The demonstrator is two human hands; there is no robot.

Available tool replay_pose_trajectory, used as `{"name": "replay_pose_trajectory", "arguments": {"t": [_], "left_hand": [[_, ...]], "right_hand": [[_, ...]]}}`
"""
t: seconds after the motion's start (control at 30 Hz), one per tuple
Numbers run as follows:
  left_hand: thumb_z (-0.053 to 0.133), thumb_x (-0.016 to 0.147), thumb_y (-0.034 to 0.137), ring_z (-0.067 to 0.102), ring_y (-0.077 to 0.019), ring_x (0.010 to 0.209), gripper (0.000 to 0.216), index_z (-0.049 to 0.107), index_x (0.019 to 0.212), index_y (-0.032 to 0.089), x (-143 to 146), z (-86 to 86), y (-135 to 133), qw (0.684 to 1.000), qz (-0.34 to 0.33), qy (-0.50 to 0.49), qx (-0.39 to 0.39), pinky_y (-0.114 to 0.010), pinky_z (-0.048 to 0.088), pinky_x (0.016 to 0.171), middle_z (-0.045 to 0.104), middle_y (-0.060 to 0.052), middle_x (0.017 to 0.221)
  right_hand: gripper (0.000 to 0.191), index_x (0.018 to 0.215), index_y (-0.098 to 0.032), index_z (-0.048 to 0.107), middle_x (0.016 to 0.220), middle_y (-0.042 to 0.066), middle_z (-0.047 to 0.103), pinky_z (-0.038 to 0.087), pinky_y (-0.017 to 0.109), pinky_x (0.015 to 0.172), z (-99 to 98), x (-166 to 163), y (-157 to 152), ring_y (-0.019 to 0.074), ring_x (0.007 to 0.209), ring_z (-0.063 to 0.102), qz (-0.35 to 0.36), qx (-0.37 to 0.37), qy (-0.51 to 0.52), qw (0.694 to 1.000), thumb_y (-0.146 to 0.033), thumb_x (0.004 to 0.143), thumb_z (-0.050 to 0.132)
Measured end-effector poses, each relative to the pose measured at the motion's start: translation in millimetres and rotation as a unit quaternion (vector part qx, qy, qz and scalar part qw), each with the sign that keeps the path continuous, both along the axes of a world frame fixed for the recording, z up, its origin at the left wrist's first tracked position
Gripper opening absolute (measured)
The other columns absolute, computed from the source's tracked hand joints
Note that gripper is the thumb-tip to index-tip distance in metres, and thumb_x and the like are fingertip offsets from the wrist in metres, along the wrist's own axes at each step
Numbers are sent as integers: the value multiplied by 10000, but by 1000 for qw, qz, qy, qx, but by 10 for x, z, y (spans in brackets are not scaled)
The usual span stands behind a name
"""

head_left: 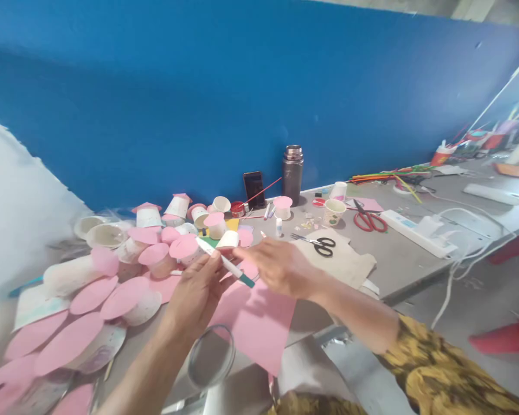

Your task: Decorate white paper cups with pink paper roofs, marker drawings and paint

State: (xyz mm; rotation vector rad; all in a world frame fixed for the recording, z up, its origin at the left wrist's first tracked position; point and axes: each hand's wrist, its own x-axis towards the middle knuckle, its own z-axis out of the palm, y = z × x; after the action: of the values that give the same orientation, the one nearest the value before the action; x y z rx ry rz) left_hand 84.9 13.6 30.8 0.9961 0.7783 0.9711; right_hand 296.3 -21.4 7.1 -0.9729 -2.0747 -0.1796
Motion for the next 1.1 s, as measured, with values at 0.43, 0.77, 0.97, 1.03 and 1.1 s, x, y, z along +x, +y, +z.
{"name": "replay_pose_trajectory", "arguments": {"t": [0.43, 0.77, 0.97, 1.03, 1.1], "left_hand": [[734, 888, 583, 463, -82, 541, 418, 722, 969, 173, -356, -533, -640, 991, 5, 122, 56, -214, 366, 540, 633, 8, 671], [572, 998, 586, 524, -130, 678, 429, 762, 1045, 205, -403, -543, -695, 972, 6, 170, 162, -262, 427, 664, 667, -22, 780], [641, 988, 474, 594, -158, 789, 300, 796, 1047, 224, -361, -564, -708, 944, 76, 207, 244, -265, 453, 718, 694, -40, 865], [674, 978, 402, 610, -155, 815, 221, 809, 1064, 249, -360, -586, -704, 931, 107, 201, 286, -259, 465, 741, 700, -37, 900], [707, 959, 348, 617, -147, 816, 178, 823, 1073, 277, -367, -603, -698, 920, 135, 192, 314, -251, 474, 746, 702, -32, 919]], "right_hand": [[133, 963, -180, 764, 1009, 121, 791, 454, 298, 761, -447, 1354, -316, 258, 945, 730, -414, -332, -111, 840, -248, 943, 651], [236, 1047, -179, 764, 1041, 145, 782, 473, 355, 763, -735, 1610, -121, 317, 950, 733, -398, -323, -131, 848, -315, 923, 616], [246, 1019, -202, 759, 1001, 155, 785, 434, 360, 670, -749, 1685, -109, 337, 887, 739, -403, -338, -161, 835, -370, 927, 604], [220, 937, -214, 751, 933, 138, 777, 417, 356, 648, -740, 1714, -86, 333, 841, 733, -395, -341, -168, 836, -379, 917, 607], [198, 842, -223, 734, 849, 118, 761, 412, 347, 637, -717, 1713, -80, 323, 799, 723, -393, -330, -145, 846, -389, 888, 636]]}}
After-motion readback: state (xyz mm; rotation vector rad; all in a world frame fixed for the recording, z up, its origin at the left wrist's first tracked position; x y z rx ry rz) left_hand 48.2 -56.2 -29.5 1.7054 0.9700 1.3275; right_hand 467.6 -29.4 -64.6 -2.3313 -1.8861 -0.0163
